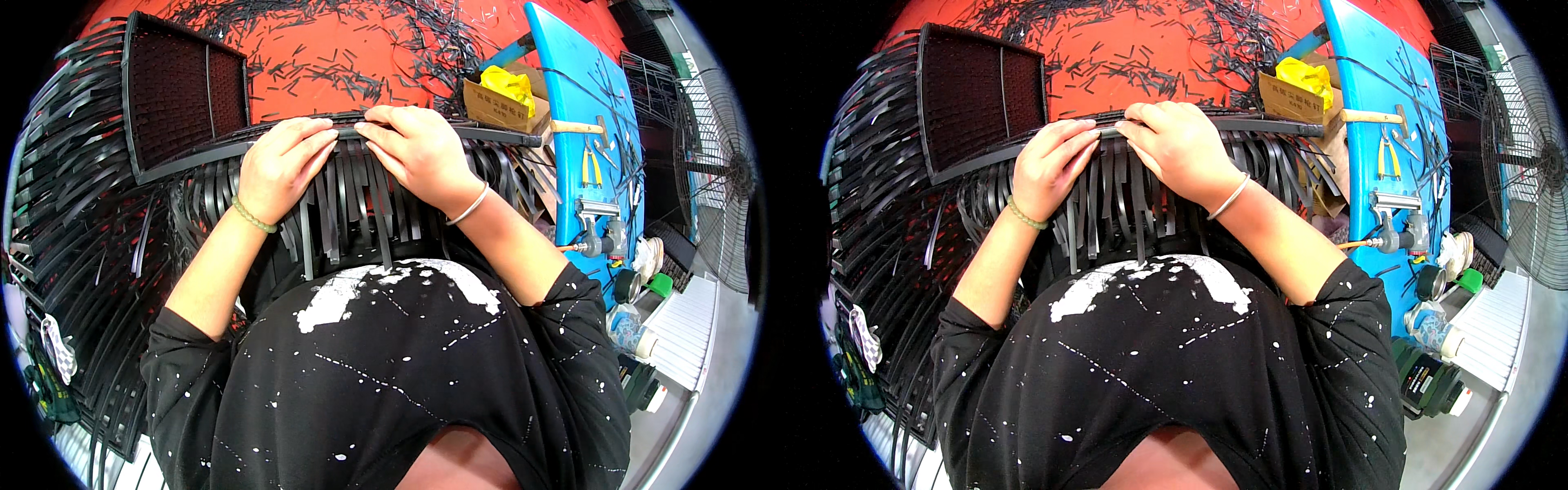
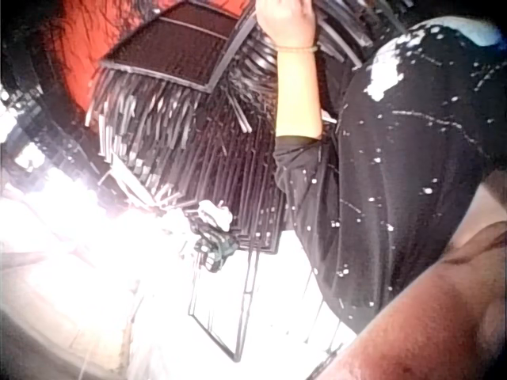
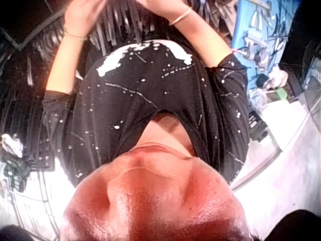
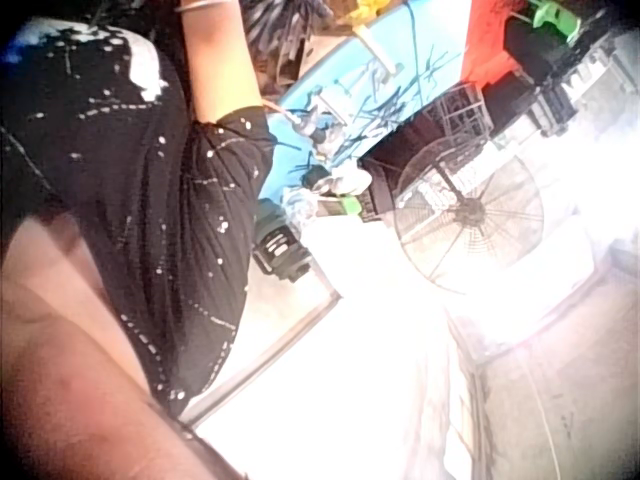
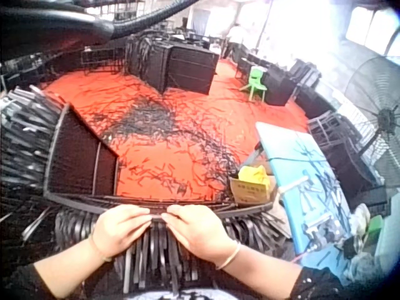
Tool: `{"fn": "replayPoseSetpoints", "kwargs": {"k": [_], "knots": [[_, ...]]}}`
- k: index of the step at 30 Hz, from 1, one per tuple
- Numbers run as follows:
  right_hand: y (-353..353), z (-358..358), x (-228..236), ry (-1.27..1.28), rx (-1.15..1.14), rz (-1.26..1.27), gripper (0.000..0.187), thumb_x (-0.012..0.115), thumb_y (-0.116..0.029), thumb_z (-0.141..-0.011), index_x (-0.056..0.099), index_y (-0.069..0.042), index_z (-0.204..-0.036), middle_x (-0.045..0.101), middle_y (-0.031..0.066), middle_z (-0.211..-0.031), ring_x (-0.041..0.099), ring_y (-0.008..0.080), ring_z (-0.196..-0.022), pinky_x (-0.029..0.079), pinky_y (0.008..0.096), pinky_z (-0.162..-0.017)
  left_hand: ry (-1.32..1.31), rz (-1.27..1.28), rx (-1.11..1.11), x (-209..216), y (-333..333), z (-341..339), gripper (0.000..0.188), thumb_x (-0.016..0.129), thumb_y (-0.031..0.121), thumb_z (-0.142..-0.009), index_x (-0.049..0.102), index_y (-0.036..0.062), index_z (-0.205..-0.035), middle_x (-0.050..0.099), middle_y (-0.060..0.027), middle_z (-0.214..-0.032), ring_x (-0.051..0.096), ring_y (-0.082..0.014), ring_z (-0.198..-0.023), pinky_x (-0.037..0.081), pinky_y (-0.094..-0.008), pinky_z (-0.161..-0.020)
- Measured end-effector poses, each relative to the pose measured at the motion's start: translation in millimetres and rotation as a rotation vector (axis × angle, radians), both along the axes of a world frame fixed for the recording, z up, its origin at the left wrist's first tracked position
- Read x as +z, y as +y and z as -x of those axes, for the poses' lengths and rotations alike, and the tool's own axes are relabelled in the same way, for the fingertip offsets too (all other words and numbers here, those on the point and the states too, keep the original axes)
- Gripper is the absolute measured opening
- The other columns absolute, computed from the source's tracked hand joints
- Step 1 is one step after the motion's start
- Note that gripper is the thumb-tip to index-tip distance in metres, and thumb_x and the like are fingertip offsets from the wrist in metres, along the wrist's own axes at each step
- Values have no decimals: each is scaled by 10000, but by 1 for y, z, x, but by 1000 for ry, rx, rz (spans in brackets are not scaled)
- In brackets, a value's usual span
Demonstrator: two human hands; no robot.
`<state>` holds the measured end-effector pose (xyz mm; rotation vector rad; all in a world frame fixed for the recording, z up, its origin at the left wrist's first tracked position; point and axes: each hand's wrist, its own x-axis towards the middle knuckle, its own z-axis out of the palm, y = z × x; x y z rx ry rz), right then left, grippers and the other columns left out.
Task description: The person sits on the floor and assembles a black plastic panel by inserting strips into a frame and securing them with a pneumatic nail gun. They repeatedly align the strips, fire the nail gun, and adjust the panel while working on their lap.
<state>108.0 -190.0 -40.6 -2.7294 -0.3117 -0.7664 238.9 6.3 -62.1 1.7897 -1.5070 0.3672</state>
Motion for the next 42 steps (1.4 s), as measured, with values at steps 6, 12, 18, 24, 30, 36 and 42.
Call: {"fn": "replayPoseSetpoints", "kwargs": {"k": [6, 12, 18, 24, 30, 36, 42], "knots": [[-1, 3, -1, 11, 14, 41, 246, 672, -144, -811, 719, -121, -1051, 659, 18, -1094, 625, 198, -932, 472, 369, -844, -3, -10, -10, 0, 0, -2, 246, 769, 6, -772, 697, 15, -1007, 707, -112, -1049, 691, -287, -938, 565, -369, -826], [0, 5, -2, 10, 13, 49, 247, 674, -148, -811, 723, -129, -1053, 656, 20, -1108, 625, 200, -955, 462, 369, -864, 0, -16, -5, 0, 0, -1, 240, 762, 2, -778, 701, 14, -1009, 706, -115, -1049, 690, -286, -938, 562, -367, -825], [0, 5, -2, -5, 12, 48, 253, 680, -155, -814, 722, -142, -1063, 655, 18, -1109, 626, 205, -961, 460, 372, -867, -16, 3, 10, -2, -2, -2, 228, 754, 26, -788, 702, 25, -1009, 705, -98, -1030, 683, -273, -923, 556, -362, -809], [-2, 4, -10, 2, 10, 45, 267, 695, -171, -806, 716, -142, -1070, 656, 17, -1110, 628, 211, -953, 461, 379, -841, 16, -21, 15, -2, -2, 0, 219, 749, 3, -803, 713, 14, -1019, 708, -113, -1049, 687, -273, -955, 548, -366, -857], [-2, 2, -8, -28, 42, 29, 275, 697, -167, -800, 711, -132, -1072, 654, 23, -1083, 633, 208, -942, 466, 375, -827, 19, -23, 16, -3, -2, 0, 221, 749, 1, -807, 708, 7, -1024, 708, -115, -1047, 685, -275, -960, 547, -367, -864], [-2, 4, -11, -15, 37, 18, 296, 703, -177, -800, 708, -123, -1091, 650, 26, -1066, 628, 205, -968, 459, 373, -843, -14, 5, 18, -3, -4, 0, 202, 756, 37, -795, 702, 22, -989, 701, -93, -1006, 679, -266, -914, 553, -360, -809], [-2, 7, -9, 21, 31, 17, 315, 705, -180, -809, 698, -118, -1118, 642, 38, -1092, 620, 205, -998, 455, 378, -859, 13, -40, -1, 2, -4, 2, 248, 757, 12, -796, 708, 24, -1039, 691, -108, -1023, 673, -279, -944, 544, -370, -843]]}}
